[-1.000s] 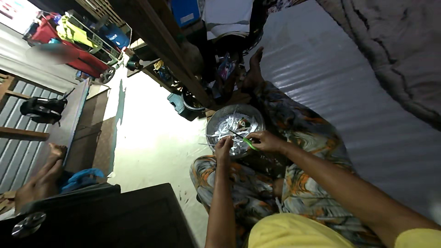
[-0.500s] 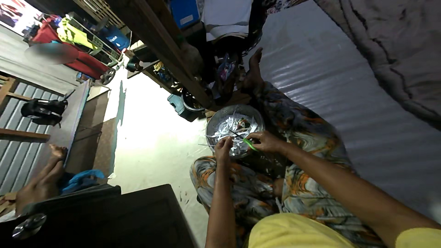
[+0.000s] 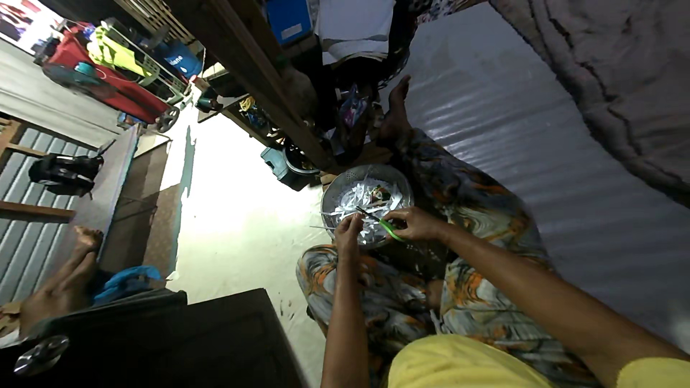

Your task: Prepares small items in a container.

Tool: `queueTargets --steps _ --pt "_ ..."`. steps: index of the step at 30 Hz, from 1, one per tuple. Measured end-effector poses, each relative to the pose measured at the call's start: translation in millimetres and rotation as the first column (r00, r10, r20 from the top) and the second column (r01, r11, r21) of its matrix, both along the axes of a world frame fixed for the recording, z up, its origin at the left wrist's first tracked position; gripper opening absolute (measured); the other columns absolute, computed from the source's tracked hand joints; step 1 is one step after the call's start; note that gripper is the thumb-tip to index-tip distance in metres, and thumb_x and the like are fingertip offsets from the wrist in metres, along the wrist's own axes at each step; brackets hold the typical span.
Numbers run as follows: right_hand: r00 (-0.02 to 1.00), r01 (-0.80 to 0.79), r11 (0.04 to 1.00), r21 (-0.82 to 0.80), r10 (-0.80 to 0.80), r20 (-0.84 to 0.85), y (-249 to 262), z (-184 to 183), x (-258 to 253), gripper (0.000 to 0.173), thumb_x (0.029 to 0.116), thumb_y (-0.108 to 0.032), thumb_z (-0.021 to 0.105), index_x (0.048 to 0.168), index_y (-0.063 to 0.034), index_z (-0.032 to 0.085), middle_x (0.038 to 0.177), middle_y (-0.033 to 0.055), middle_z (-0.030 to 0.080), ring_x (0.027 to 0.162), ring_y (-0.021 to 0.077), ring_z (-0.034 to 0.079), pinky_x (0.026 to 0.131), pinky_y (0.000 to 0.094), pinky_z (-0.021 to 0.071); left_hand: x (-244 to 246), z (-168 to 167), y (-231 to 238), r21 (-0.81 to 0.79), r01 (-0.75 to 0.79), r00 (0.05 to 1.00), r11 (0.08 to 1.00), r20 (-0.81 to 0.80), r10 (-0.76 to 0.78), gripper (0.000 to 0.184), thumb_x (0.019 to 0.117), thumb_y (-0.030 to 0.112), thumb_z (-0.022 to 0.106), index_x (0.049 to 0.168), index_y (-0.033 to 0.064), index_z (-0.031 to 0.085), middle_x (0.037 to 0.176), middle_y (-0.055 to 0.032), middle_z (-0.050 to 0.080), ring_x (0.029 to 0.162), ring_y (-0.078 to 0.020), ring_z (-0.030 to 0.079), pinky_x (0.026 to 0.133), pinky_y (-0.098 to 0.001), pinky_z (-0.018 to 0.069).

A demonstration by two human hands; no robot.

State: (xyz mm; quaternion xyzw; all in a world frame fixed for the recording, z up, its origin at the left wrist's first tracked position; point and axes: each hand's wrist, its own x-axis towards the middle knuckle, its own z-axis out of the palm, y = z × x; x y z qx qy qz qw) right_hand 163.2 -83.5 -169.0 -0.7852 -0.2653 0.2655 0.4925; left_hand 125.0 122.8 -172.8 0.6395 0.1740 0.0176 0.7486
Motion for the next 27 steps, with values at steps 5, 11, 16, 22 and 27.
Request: queueTargets --steps 5,11,16,22,27 --pt "1.000 -0.002 1.000 -0.012 0.002 0.014 0.8 -2.3 0.6 0.047 0.0934 -0.024 0.074 0.130 0.0036 0.063 0.110 0.0250 0.068 0.093 0.0316 0.066 0.089 0.0469 0.0514 0.1 -0.7 -0.2 -0.027 -0.010 1.000 1.000 0.014 0.011 0.016 0.1015 0.000 0.052 0.093 -0.0019 0.066 0.072 0.0024 0.062 0.065 -0.0027 0.058 0.066 -0.0184 0.0508" --pt "1.000 -0.001 1.000 -0.019 0.001 0.012 0.5 -0.5 -0.4 0.042 0.0960 -0.019 0.070 0.130 0.0043 0.063 0.109 0.0245 0.068 0.091 0.0295 0.065 0.089 0.0436 0.0518 -1.0 0.7 -0.8 -0.017 0.010 1.000 1.000 0.010 -0.010 0.014 0.1014 0.000 0.053 0.094 -0.0025 0.066 0.074 0.0022 0.063 0.067 -0.0024 0.059 0.067 -0.0189 0.0515" --pt "1.000 0.006 1.000 -0.025 -0.006 0.011 1.1 -0.3 0.8 0.041 0.0963 -0.019 0.070 0.130 0.0036 0.064 0.110 0.0238 0.069 0.092 0.0290 0.066 0.089 0.0434 0.0519 0.2 0.0 -0.6 -0.032 0.004 1.000 0.999 0.006 -0.004 0.015 0.1016 0.000 0.053 0.094 -0.0031 0.066 0.073 0.0017 0.063 0.065 -0.0021 0.058 0.065 -0.0179 0.0510" --pt "1.000 0.015 0.999 -0.028 -0.015 0.009 1.2 1.4 -0.2 0.040 0.0962 -0.019 0.069 0.128 0.0037 0.064 0.107 0.0231 0.068 0.091 0.0285 0.065 0.088 0.0430 0.0516 0.1 -0.9 0.0 -0.013 0.009 1.000 1.000 0.007 -0.009 0.015 0.1019 0.000 0.053 0.094 -0.0028 0.066 0.073 0.0019 0.063 0.065 -0.0026 0.058 0.066 -0.0183 0.0510" --pt "0.999 0.040 0.999 -0.026 -0.040 0.007 2.0 3.7 -0.1 0.040 0.0967 -0.017 0.068 0.130 0.0050 0.063 0.110 0.0246 0.068 0.092 0.0294 0.065 0.089 0.0432 0.0514 -0.2 0.1 -0.8 -0.014 -0.001 1.000 1.000 -0.003 0.000 0.016 0.1023 0.000 0.052 0.095 -0.0038 0.066 0.073 0.0019 0.063 0.066 -0.0023 0.058 0.066 -0.0183 0.0508"
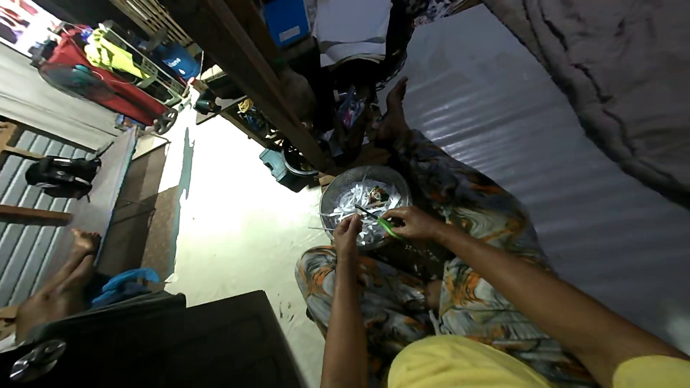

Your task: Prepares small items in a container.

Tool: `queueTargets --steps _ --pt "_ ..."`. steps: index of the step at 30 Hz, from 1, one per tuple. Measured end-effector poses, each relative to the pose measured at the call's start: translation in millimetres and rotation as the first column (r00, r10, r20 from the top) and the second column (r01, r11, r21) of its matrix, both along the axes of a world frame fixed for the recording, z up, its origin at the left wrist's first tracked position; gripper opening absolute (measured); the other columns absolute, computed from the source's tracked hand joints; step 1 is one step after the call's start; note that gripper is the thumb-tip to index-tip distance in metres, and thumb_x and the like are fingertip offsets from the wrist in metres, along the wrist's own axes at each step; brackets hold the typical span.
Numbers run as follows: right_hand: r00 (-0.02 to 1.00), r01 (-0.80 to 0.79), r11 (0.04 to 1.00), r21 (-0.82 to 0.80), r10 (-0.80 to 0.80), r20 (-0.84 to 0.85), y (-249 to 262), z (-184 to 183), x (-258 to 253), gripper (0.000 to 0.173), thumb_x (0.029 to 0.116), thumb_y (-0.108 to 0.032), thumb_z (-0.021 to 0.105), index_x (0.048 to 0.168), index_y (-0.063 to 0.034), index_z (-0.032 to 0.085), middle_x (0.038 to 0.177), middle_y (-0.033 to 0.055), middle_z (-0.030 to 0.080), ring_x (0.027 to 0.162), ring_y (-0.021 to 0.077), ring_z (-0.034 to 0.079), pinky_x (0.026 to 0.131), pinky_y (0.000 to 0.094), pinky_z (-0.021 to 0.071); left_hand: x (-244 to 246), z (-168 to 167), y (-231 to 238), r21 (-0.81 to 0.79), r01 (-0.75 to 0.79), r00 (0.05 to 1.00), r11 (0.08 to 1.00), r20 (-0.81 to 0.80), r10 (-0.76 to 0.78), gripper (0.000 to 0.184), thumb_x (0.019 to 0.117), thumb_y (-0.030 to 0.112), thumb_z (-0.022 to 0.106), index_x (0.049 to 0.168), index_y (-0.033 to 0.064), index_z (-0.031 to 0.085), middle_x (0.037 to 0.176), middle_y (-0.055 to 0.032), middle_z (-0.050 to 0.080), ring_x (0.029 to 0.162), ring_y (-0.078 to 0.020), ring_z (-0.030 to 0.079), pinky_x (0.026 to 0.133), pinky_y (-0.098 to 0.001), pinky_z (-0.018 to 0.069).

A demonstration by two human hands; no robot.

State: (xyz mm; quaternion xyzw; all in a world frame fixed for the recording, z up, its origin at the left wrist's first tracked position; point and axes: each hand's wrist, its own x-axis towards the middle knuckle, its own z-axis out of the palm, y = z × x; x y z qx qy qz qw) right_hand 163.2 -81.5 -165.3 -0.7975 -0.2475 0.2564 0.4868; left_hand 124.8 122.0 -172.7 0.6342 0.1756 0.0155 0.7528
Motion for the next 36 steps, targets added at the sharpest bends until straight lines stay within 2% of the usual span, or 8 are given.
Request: queueTargets --steps 6,9,15,20,24,27,32,36 --pt "1.000 0.024 0.999 0.022 -0.024 0.008 0.1 -0.4 -1.2 0.036 0.0972 -0.013 0.066 0.128 0.0053 0.064 0.107 0.0224 0.068 0.087 0.0245 0.064 0.086 0.0382 0.0518 -0.2 -0.5 0.7 0.001 0.006 1.000 1.000 0.012 -0.006 0.015 0.1018 0.000 0.053 0.096 -0.0032 0.067 0.074 0.0019 0.064 0.066 -0.0019 0.058 0.066 -0.0180 0.0506" --pt "0.998 0.043 0.999 0.014 -0.042 -0.037 -0.6 4.0 -0.7 0.038 0.0981 -0.015 0.066 0.131 0.0046 0.062 0.106 0.0208 0.068 0.086 0.0216 0.063 0.084 0.0359 0.0516 0.2 -0.1 0.2 -0.001 -0.020 1.000 1.000 0.004 0.020 0.014 0.1019 0.001 0.054 0.096 -0.0027 0.066 0.075 0.0015 0.064 0.067 -0.0023 0.059 0.067 -0.0186 0.0516" --pt "0.998 -0.035 0.999 0.032 0.036 -0.046 -1.1 -0.8 -0.5 0.047 0.0945 -0.023 0.072 0.131 0.0047 0.061 0.108 0.0231 0.068 0.089 0.0264 0.064 0.085 0.0410 0.0523 0.1 -2.3 1.6 -0.015 -0.027 0.999 1.000 0.025 0.027 0.014 0.1018 0.002 0.054 0.096 -0.0023 0.066 0.074 0.0017 0.064 0.067 -0.0026 0.059 0.067 -0.0188 0.0517" --pt "0.998 -0.029 0.999 0.036 0.030 -0.047 0.0 -0.7 -1.1 0.043 0.0957 -0.019 0.071 0.130 0.0055 0.062 0.107 0.0228 0.068 0.087 0.0243 0.063 0.085 0.0386 0.0520 -1.0 -3.9 2.4 0.010 0.024 0.999 1.000 0.046 -0.024 0.014 0.1013 0.002 0.054 0.097 -0.0022 0.067 0.076 0.0020 0.064 0.069 -0.0024 0.060 0.069 -0.0193 0.0522" --pt "1.000 -0.008 0.999 0.043 0.009 -0.007 -0.2 -0.9 -1.3 0.038 0.0976 -0.014 0.067 0.129 0.0072 0.062 0.110 0.0244 0.067 0.089 0.0262 0.064 0.087 0.0393 0.0519 -0.1 -3.8 1.5 0.005 0.009 1.000 1.000 0.029 -0.009 0.013 0.1013 0.001 0.054 0.097 -0.0027 0.066 0.076 0.0019 0.064 0.068 -0.0026 0.060 0.069 -0.0195 0.0523" --pt "1.000 0.011 0.999 0.035 -0.011 -0.006 -0.7 1.9 -1.5 0.038 0.0974 -0.015 0.067 0.129 0.0059 0.062 0.105 0.0222 0.067 0.086 0.0241 0.063 0.084 0.0376 0.0519 0.6 -3.6 1.7 0.010 -0.027 0.999 1.000 0.022 0.027 0.013 0.1019 0.002 0.055 0.098 -0.0037 0.066 0.076 0.0009 0.064 0.068 -0.0030 0.060 0.069 -0.0195 0.0526" --pt "0.999 -0.043 0.999 -0.004 0.043 -0.011 -0.8 -1.1 -0.1 0.050 0.0947 -0.024 0.072 0.133 0.0050 0.060 0.115 0.0266 0.067 0.097 0.0333 0.065 0.092 0.0474 0.0510 0.8 -3.1 1.3 0.013 -0.036 0.999 0.999 0.024 0.036 0.013 0.1019 0.002 0.055 0.098 -0.0035 0.066 0.076 0.0012 0.064 0.069 -0.0027 0.059 0.068 -0.0194 0.0518" --pt "0.998 -0.056 0.998 -0.018 0.056 -0.006 0.2 -2.4 0.7 0.048 0.0955 -0.023 0.071 0.134 0.0045 0.061 0.116 0.0271 0.067 0.099 0.0345 0.065 0.094 0.0477 0.0503 0.3 -2.4 0.5 0.002 -0.013 0.999 1.000 0.033 0.013 0.013 0.1012 0.000 0.054 0.097 -0.0038 0.067 0.077 0.0014 0.065 0.068 -0.0025 0.060 0.068 -0.0194 0.0524"
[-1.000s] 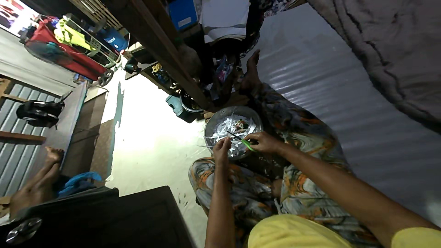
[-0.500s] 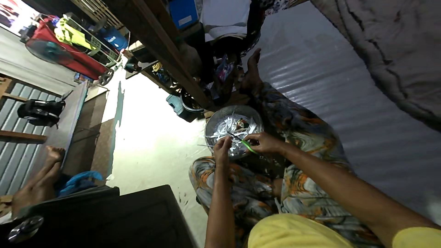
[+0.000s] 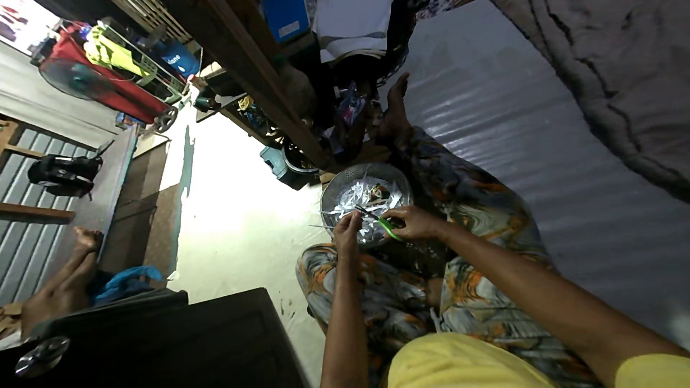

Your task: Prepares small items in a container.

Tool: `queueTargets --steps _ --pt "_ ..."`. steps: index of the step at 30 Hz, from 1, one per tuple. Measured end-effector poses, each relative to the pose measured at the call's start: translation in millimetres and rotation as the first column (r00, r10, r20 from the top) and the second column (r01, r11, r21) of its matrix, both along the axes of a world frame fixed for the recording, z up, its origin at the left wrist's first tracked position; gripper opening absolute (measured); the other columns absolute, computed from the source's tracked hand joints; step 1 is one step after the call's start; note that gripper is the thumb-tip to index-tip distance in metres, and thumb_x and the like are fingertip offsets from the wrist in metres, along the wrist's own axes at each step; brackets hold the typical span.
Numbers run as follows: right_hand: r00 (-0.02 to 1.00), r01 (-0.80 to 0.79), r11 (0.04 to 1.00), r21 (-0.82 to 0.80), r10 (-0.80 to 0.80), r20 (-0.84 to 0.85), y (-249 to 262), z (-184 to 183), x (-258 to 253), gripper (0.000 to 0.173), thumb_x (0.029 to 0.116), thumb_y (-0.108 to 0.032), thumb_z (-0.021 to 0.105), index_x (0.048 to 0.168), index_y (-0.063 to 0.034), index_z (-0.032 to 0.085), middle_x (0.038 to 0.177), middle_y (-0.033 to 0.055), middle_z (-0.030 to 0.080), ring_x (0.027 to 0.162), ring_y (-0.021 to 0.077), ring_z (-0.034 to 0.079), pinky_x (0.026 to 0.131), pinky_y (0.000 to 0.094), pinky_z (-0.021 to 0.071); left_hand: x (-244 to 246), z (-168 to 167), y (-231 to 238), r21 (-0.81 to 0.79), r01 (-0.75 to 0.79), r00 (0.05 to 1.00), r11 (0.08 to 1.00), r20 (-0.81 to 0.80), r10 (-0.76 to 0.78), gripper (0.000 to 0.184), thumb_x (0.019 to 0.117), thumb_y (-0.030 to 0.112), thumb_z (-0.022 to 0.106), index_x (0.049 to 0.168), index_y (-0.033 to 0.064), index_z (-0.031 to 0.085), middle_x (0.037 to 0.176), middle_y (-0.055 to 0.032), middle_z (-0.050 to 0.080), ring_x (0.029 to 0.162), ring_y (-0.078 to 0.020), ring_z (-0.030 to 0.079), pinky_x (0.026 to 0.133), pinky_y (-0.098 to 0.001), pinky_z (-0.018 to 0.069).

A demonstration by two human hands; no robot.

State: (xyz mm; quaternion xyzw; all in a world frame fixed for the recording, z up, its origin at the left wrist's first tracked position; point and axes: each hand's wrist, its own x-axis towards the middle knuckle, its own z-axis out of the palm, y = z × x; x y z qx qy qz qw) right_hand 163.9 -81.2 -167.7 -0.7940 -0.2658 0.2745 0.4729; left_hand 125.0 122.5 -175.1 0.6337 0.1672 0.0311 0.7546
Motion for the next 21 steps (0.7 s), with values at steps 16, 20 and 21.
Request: queueTargets --steps 16,20,21 --pt "0.999 0.006 0.999 0.033 -0.007 0.033 0.9 -2.4 -1.4 0.046 0.0950 -0.021 0.071 0.131 0.0058 0.062 0.114 0.0273 0.067 0.098 0.0349 0.066 0.093 0.0485 0.0504 -0.4 -2.9 0.8 0.026 0.002 1.000 1.000 0.025 -0.003 0.014 0.1012 0.001 0.055 0.098 -0.0035 0.067 0.077 0.0012 0.065 0.069 -0.0028 0.060 0.068 -0.0194 0.0518" --pt "0.998 0.050 0.997 0.053 -0.052 0.032 1.3 -0.8 -1.7 0.037 0.0976 -0.013 0.066 0.129 0.0070 0.063 0.111 0.0254 0.068 0.092 0.0293 0.065 0.089 0.0417 0.0516 -0.5 -2.7 0.2 0.030 0.009 1.000 1.000 0.024 -0.010 0.014 0.1012 0.001 0.054 0.098 -0.0036 0.067 0.077 0.0020 0.065 0.070 -0.0025 0.060 0.070 -0.0197 0.0528" --pt "0.997 0.071 0.996 0.060 -0.072 0.025 1.0 0.2 -2.4 0.037 0.0978 -0.013 0.066 0.129 0.0069 0.063 0.111 0.0247 0.068 0.091 0.0272 0.065 0.088 0.0391 0.0519 -0.5 -2.0 -0.3 0.024 -0.003 1.000 1.000 0.016 0.002 0.013 0.1011 0.000 0.055 0.098 -0.0038 0.067 0.078 0.0015 0.065 0.070 -0.0027 0.061 0.070 -0.0199 0.0530"
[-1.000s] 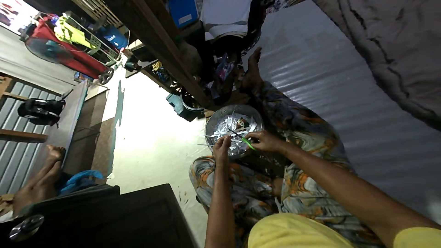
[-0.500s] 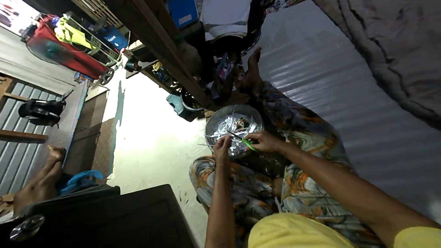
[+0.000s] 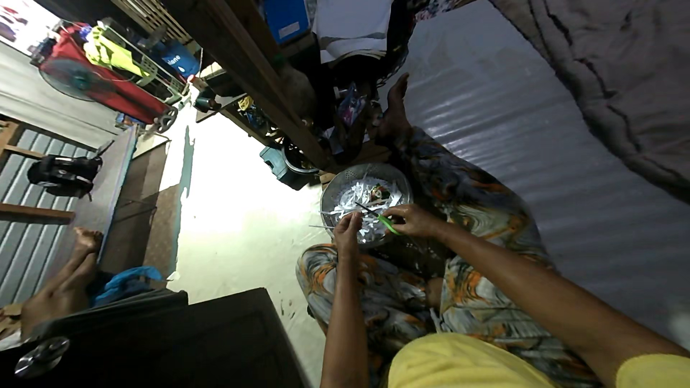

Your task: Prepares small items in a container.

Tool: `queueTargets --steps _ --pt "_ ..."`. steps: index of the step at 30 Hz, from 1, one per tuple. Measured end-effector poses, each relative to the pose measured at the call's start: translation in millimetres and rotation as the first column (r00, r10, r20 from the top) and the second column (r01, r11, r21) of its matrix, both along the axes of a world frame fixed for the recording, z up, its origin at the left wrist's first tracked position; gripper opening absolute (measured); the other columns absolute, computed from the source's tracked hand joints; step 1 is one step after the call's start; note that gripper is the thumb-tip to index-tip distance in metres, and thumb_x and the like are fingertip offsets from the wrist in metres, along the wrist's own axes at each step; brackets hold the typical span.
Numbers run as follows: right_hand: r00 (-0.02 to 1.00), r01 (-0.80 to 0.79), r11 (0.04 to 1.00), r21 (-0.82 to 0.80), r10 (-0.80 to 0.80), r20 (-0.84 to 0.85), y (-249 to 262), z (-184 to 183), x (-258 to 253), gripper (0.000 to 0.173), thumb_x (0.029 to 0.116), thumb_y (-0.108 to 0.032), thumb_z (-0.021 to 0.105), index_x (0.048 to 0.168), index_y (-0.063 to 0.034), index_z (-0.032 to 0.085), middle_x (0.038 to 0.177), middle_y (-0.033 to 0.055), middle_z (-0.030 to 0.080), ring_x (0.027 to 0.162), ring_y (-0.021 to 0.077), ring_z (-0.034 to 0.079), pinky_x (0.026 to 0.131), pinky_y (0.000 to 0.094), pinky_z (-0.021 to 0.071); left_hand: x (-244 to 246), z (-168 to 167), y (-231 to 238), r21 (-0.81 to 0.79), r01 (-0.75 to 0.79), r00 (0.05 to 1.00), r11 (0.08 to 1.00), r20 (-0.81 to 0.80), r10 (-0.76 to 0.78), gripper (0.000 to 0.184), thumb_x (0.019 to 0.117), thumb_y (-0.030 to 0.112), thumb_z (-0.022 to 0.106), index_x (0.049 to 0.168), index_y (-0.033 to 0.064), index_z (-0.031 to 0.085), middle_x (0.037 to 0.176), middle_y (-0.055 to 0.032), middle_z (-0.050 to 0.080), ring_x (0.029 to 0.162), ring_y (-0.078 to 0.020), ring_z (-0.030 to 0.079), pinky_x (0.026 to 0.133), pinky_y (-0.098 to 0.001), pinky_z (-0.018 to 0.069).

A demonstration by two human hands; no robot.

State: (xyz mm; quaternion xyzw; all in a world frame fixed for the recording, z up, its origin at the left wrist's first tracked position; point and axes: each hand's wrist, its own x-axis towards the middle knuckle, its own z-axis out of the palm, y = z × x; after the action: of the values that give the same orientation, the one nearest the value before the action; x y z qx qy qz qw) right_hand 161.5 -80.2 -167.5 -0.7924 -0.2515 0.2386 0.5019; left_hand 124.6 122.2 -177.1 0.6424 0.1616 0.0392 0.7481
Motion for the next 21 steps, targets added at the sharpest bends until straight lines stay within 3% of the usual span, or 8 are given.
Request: queueTargets --steps 2,7,10,16,21 --pt "1.000 0.011 1.000 0.006 -0.011 -0.011 -0.5 0.7 0.0 0.039 0.0973 -0.014 0.067 0.130 0.0065 0.062 0.110 0.0241 0.068 0.090 0.0260 0.064 0.087 0.0380 0.0522 0.2 1.1 -0.4 -0.004 -0.013 1.000 1.000 -0.009 0.013 0.013 0.1013 0.001 0.055 0.098 -0.0037 0.067 0.078 0.0011 0.065 0.070 -0.0028 0.061 0.070 -0.0200 0.0531" --pt "0.997 -0.071 0.996 -0.048 0.071 0.014 -0.4 -3.2 1.6 0.048 0.0942 -0.022 0.072 0.132 0.0048 0.062 0.114 0.0274 0.067 0.099 0.0369 0.065 0.094 0.0514 0.0494 0.2 0.5 -0.2 -0.002 -0.018 1.000 1.000 -0.001 0.018 0.013 0.1013 0.001 0.056 0.098 -0.0041 0.067 0.077 0.0008 0.065 0.069 -0.0030 0.060 0.069 -0.0195 0.0525" --pt "0.998 -0.068 0.996 -0.059 0.068 0.004 0.4 -1.7 1.3 0.044 0.0961 -0.020 0.070 0.132 0.0045 0.062 0.116 0.0265 0.067 0.101 0.0357 0.066 0.097 0.0501 0.0489 0.1 -0.5 1.0 0.007 -0.002 1.000 1.000 0.003 0.002 0.014 0.1013 0.002 0.055 0.097 -0.0034 0.067 0.076 0.0015 0.064 0.068 -0.0024 0.059 0.069 -0.0192 0.0517" --pt "1.000 0.008 0.998 -0.058 -0.007 0.016 -0.1 3.1 -0.4 0.039 0.0980 -0.015 0.066 0.131 0.0055 0.062 0.112 0.0253 0.067 0.095 0.0311 0.065 0.091 0.0435 0.0508 0.7 1.9 -0.5 -0.006 -0.034 0.999 0.999 -0.016 0.034 0.013 0.1012 0.001 0.056 0.096 -0.0031 0.067 0.077 0.0009 0.065 0.069 -0.0029 0.060 0.068 -0.0194 0.0521" --pt "0.997 -0.068 0.993 -0.100 0.070 0.025 -0.6 0.6 1.0 0.050 0.0946 -0.024 0.072 0.135 0.0039 0.061 0.119 0.0281 0.066 0.109 0.0410 0.064 0.101 0.0549 0.0457 0.8 2.3 0.1 -0.008 -0.032 0.999 0.999 -0.015 0.032 0.013 0.1015 0.001 0.055 0.097 -0.0038 0.067 0.076 0.0007 0.064 0.068 -0.0032 0.059 0.068 -0.0192 0.0518"
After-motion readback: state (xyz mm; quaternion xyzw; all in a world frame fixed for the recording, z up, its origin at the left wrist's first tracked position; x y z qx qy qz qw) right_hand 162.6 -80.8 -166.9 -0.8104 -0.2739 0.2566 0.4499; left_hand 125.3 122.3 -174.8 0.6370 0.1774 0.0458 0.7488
